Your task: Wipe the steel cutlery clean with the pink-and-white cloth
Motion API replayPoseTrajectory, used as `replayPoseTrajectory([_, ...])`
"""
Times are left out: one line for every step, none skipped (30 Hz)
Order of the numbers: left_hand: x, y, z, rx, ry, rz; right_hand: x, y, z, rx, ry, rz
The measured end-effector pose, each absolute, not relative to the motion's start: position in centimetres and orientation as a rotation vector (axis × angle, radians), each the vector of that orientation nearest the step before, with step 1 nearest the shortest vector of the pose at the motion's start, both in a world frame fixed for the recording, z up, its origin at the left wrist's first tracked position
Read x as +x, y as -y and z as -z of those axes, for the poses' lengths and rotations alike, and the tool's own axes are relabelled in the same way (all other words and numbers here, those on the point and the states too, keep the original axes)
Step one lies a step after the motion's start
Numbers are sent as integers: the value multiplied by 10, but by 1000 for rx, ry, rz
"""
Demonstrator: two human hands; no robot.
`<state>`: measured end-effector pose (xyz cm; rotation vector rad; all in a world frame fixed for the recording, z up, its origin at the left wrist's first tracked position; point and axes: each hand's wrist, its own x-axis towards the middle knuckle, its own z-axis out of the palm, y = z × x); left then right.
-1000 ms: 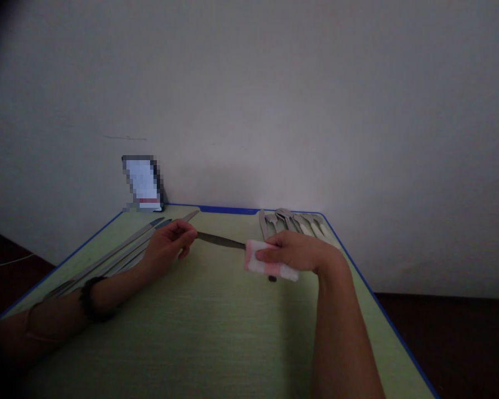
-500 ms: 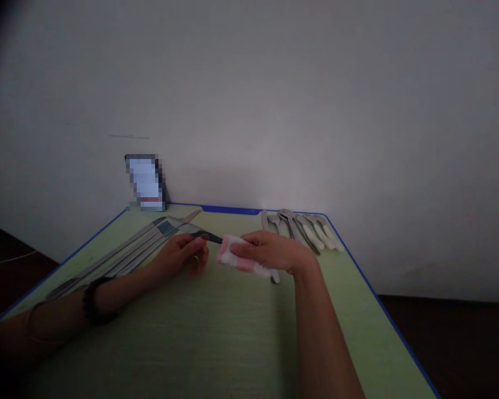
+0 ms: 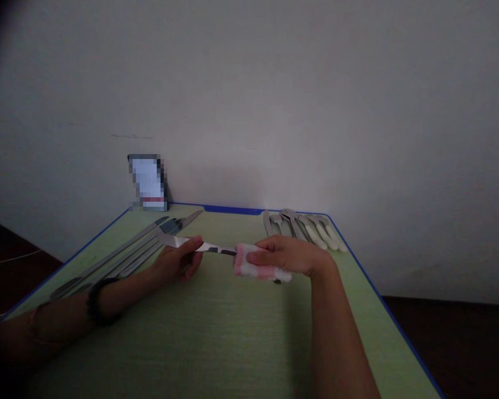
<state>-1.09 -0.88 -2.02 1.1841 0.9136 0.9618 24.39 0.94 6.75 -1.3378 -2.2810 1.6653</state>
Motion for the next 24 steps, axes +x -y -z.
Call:
replayPoseTrajectory([-11, 9, 19, 1152, -917, -965, 247, -9, -68, -1357, 2261, -1662])
replayPoseTrajectory([-10, 8, 18, 1124, -920, -974, 250, -9, -69, -1381, 2243, -1647])
replayPoseTrajectory([-10, 8, 16, 1099, -927, -995, 252, -9, -69, -1405, 2228, -1619])
replayPoseTrajectory([-10, 6, 14, 1074, -938, -1031, 255, -9, -69, -1428, 2217, -1574])
replayPoseTrajectory([-11, 4, 12, 1043, -953, -1080, 258, -11, -69, -1453, 2208, -1511])
replayPoseTrajectory([-12, 2, 10, 1001, -973, -1140, 260, -12, -69, -1479, 2200, -1431])
replayPoseTrajectory([-13, 0, 8, 947, -990, -1203, 262, -14, -68, -1510, 2194, -1338])
replayPoseTrajectory([-14, -3, 7, 888, -1000, -1259, 264, -16, -67, -1549, 2191, -1240])
replayPoseTrajectory([-16, -5, 6, 833, -997, -1305, 263, -17, -66, -1598, 2192, -1148])
replayPoseTrajectory([-17, -7, 5, 790, -987, -1337, 261, -18, -65, -1649, 2201, -1072])
replayPoseTrajectory([-18, -8, 4, 762, -975, -1355, 256, -19, -65, -1701, 2221, -1015])
replayPoseTrajectory([-18, -9, 4, 749, -966, -1365, 250, -19, -65, -1743, 2254, -991])
replayPoseTrajectory([-18, -9, 4, 748, -960, -1367, 242, -19, -64, -1749, 2309, -990])
replayPoseTrajectory([-17, -9, 3, 756, -959, -1367, 233, -19, -64, -1737, 2364, -974])
replayPoseTrajectory([-16, -8, 3, 767, -961, -1367, 223, -19, -63, -1703, 2416, -949])
replayPoseTrajectory([-15, -8, 2, 777, -966, -1367, 215, -19, -63, -1650, 2455, -907])
replayPoseTrajectory([-14, -7, 2, 789, -971, -1364, 208, -19, -62, -1571, 2488, -909])
replayPoseTrajectory([-13, -7, 2, 801, -975, -1359, 203, -20, -61, -1488, 2509, -968])
replayPoseTrajectory([-12, -6, 2, 812, -980, -1352, 200, -20, -61, -1428, 2510, -1005])
replayPoseTrajectory([-12, -6, 2, 823, -986, -1345, 200, -20, -60, -1398, 2493, -1018])
replayPoseTrajectory([-12, -6, 2, 837, -990, -1339, 201, -21, -59, -1404, 2460, -1001])
replayPoseTrajectory([-12, -5, 3, 853, -995, -1331, 203, -22, -58, -1442, 2407, -952])
replayPoseTrajectory([-12, -5, 4, 872, -1001, -1324, 206, -23, -57, -1500, 2337, -880])
replayPoseTrajectory([-12, -5, 4, 893, -1007, -1314, 208, -24, -56, -1560, 2261, -796])
